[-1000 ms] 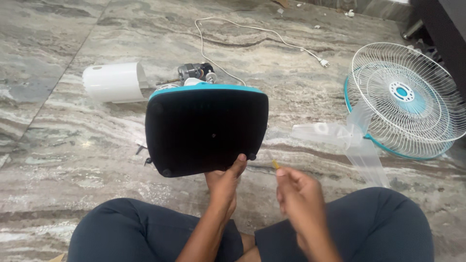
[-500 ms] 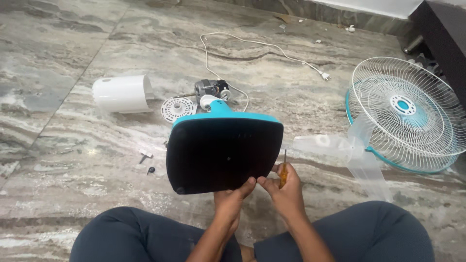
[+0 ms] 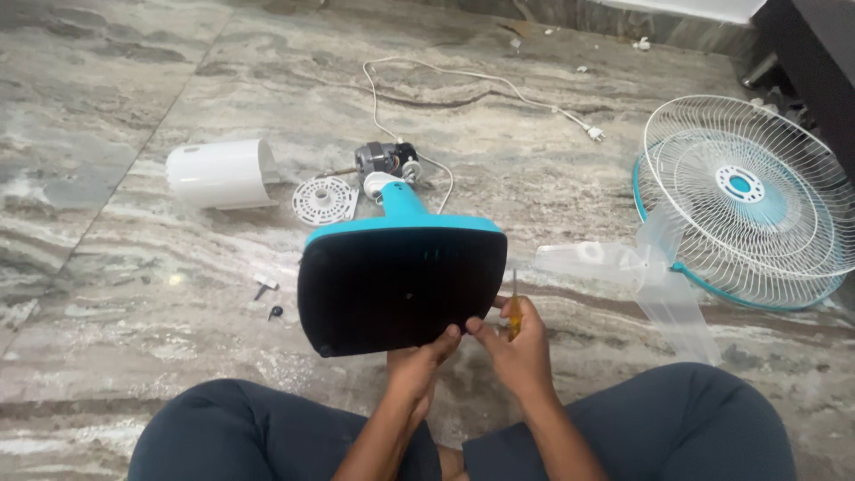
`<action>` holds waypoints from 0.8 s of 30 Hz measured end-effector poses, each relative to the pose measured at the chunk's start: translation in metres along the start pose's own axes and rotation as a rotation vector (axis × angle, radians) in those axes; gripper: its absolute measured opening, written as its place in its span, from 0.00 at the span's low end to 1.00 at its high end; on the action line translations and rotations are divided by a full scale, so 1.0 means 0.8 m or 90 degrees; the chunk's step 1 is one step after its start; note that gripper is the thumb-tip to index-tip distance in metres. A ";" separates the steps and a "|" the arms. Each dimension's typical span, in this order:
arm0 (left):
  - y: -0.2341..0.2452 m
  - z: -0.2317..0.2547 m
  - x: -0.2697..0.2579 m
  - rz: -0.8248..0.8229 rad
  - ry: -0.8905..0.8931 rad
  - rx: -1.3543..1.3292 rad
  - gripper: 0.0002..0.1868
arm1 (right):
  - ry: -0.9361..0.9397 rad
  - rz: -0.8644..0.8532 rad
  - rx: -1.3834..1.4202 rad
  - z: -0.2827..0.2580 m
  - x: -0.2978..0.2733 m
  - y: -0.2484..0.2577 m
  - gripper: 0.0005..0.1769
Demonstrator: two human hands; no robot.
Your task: The person assembles a small electric fan by attaching the motor housing and rear cover to the base using a screwdriver. The person then secures the rear grille to the motor assembly.
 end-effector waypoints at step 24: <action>0.052 -0.097 0.072 0.084 0.069 -0.094 0.14 | -0.092 -0.026 -0.054 0.009 0.009 -0.040 0.29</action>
Point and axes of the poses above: each hand's wrist, its own x-axis towards the middle knuckle, its own y-axis out of the back of the hand, z = x × y, the point moved 5 cm from there along x, towards the middle knuckle, and after that the axes turned 3 degrees about -z, right-handed, at the moved point
